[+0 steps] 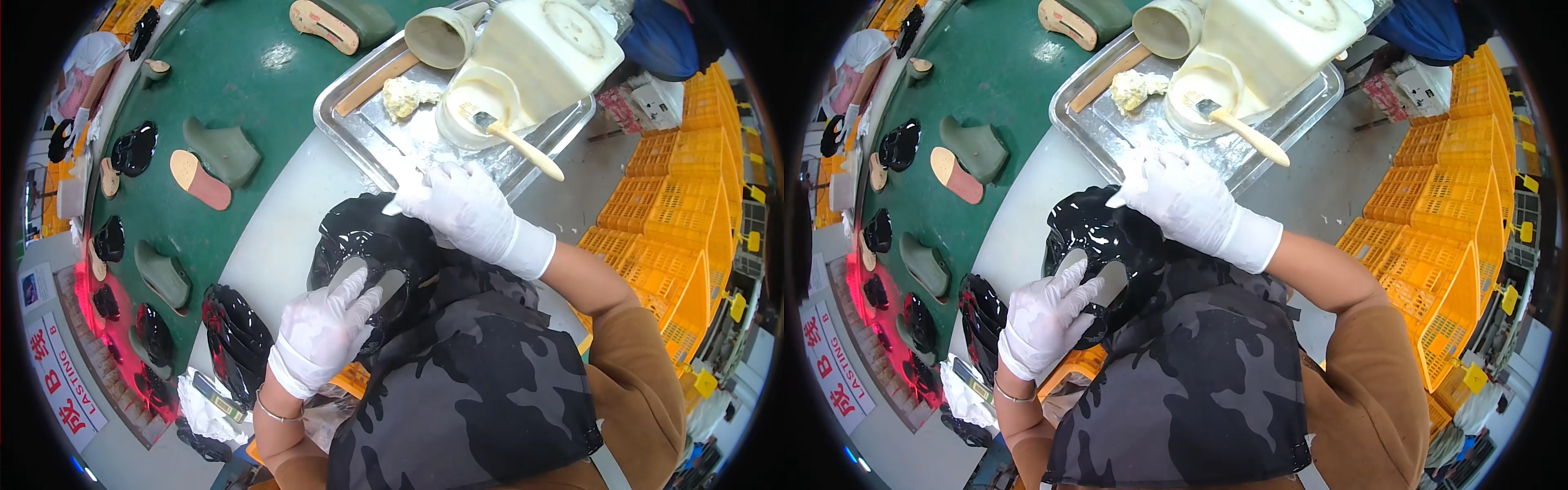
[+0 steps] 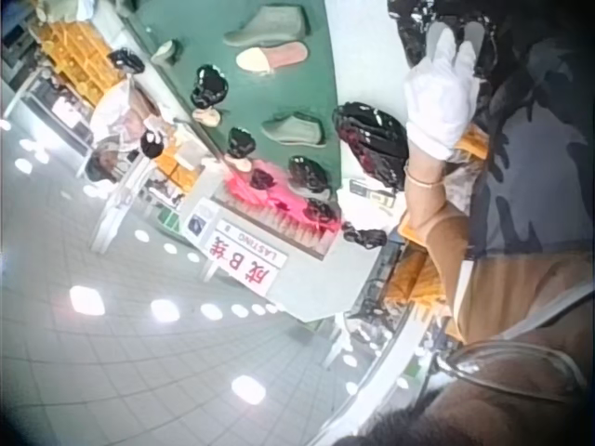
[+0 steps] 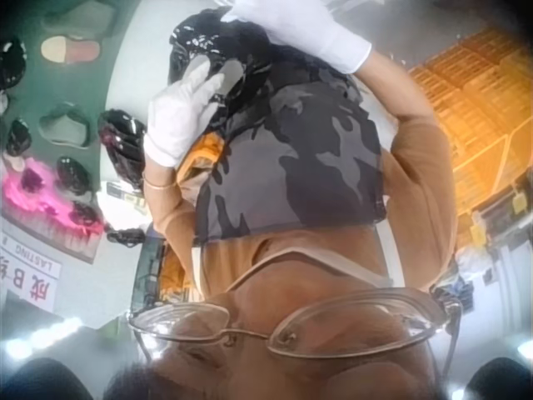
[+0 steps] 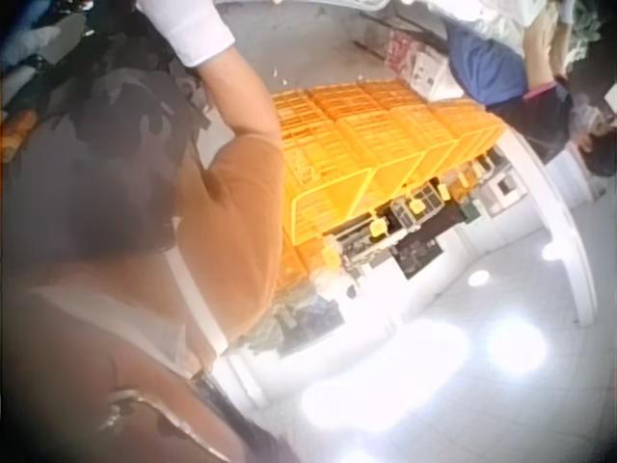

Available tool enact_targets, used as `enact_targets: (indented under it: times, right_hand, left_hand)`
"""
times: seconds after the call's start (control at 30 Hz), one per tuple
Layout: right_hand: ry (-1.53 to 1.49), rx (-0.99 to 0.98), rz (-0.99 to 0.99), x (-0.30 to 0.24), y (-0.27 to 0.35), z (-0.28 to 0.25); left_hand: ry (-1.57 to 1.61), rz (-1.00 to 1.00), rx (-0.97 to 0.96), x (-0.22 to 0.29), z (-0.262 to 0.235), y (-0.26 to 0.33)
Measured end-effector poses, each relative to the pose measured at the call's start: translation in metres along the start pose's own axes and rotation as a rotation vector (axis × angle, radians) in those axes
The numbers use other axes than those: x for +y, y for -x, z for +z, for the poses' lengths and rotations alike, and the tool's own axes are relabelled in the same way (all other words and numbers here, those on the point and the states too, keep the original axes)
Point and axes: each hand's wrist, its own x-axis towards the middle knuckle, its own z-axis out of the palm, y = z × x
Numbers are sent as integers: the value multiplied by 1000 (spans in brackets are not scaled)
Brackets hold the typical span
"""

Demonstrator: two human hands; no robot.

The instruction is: The person applies a white adhesive substance to the bottom of black shoes using a brush. They repeatedly dip the brush into a container of glue and spread it evenly across the shoe soles, then place the treated shoes onto a green workbench.

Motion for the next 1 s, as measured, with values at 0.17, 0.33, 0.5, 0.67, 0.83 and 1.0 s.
enact_targets:
  times: [0.17,0.33,0.5,0.67,0.83,1.0]
  right_hand:
    - [21,-218,50,12,26,-27]
    - [-391,-121,391,13,71,-62]
    - [-887,-284,1011,55,167,-19]
    - [-1528,-62,1306,44,184,64]
    - [-1147,-315,1000,35,154,88]
    - [-615,-217,688,35,174,111]
  left_hand:
    - [28,-5,5,1,-4,2]
    - [71,-53,125,-10,-17,20]
    - [94,-206,304,-16,-22,39]
    - [197,-286,298,-5,-27,39]
    - [139,-316,325,-5,-32,48]
    - [228,-405,442,-4,-38,53]
